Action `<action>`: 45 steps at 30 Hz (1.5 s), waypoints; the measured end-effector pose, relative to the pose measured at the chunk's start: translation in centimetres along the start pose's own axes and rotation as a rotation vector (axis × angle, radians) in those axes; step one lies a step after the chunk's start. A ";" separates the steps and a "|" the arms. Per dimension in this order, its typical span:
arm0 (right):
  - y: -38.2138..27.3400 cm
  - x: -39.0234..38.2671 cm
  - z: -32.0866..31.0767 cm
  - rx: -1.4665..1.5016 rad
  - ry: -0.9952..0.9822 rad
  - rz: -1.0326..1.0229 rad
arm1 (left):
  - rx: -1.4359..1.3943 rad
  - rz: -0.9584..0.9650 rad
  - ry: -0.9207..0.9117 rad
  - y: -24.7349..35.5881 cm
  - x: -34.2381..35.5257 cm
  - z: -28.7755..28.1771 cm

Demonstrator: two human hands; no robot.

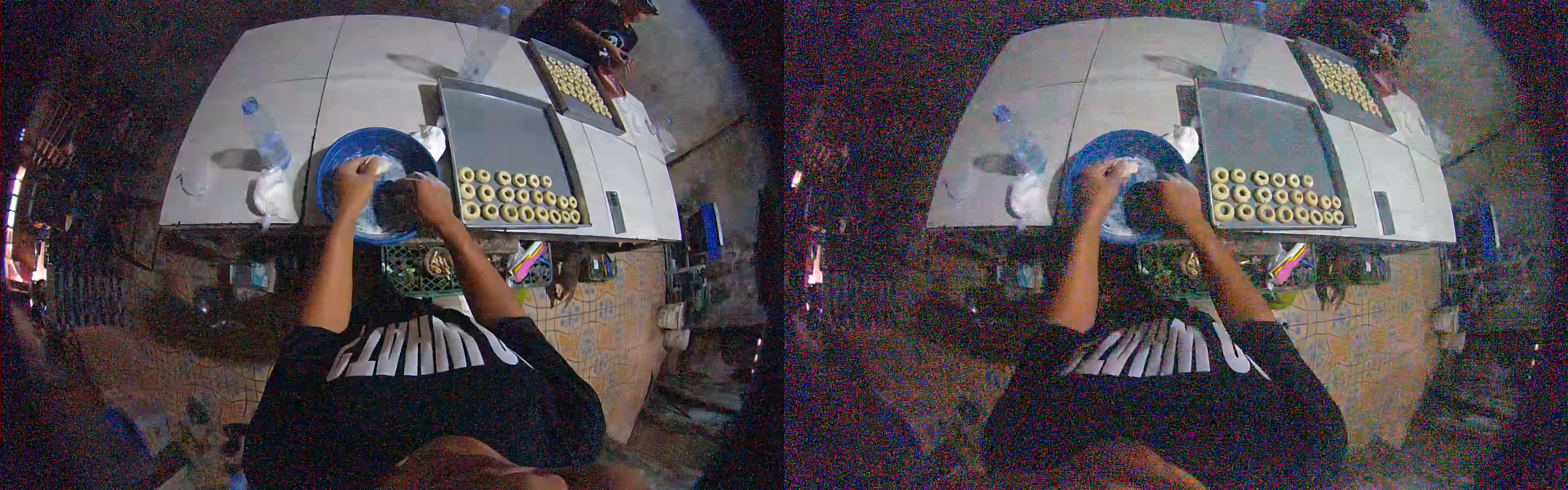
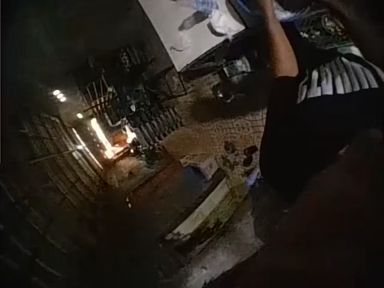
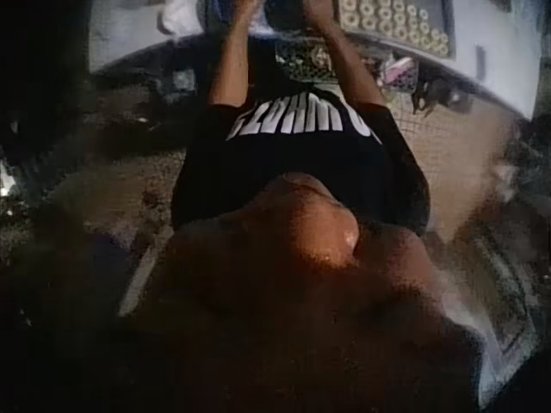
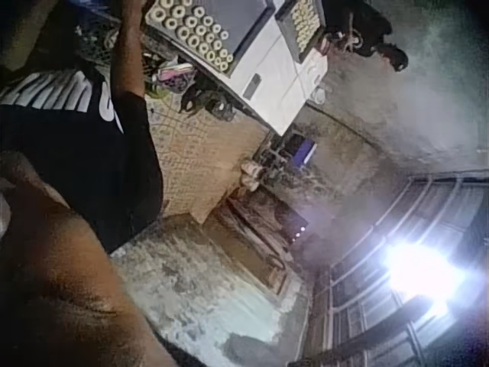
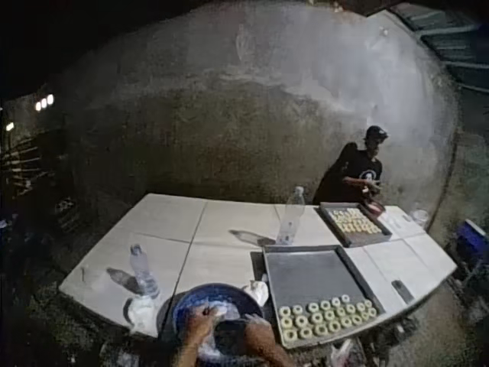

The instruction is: The person shapes dough into rings by hand, places the dough onto a metal tray, and rubs flour from a bowl onto their hands to shape more dough.

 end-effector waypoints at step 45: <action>-6.3 -5.5 -10.5 0.316 0.198 0.113 | 0.133 0.326 -0.289 9.0 -8.1 0.7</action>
Point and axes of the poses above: each hand's wrist, its own x-axis towards the middle knuckle, its own z-axis out of the palm, y = z × x, the point moved 5 cm from there along x, towards the middle knuckle, and after that the axes turned 5 degrees about y, right-handed, at the moved point
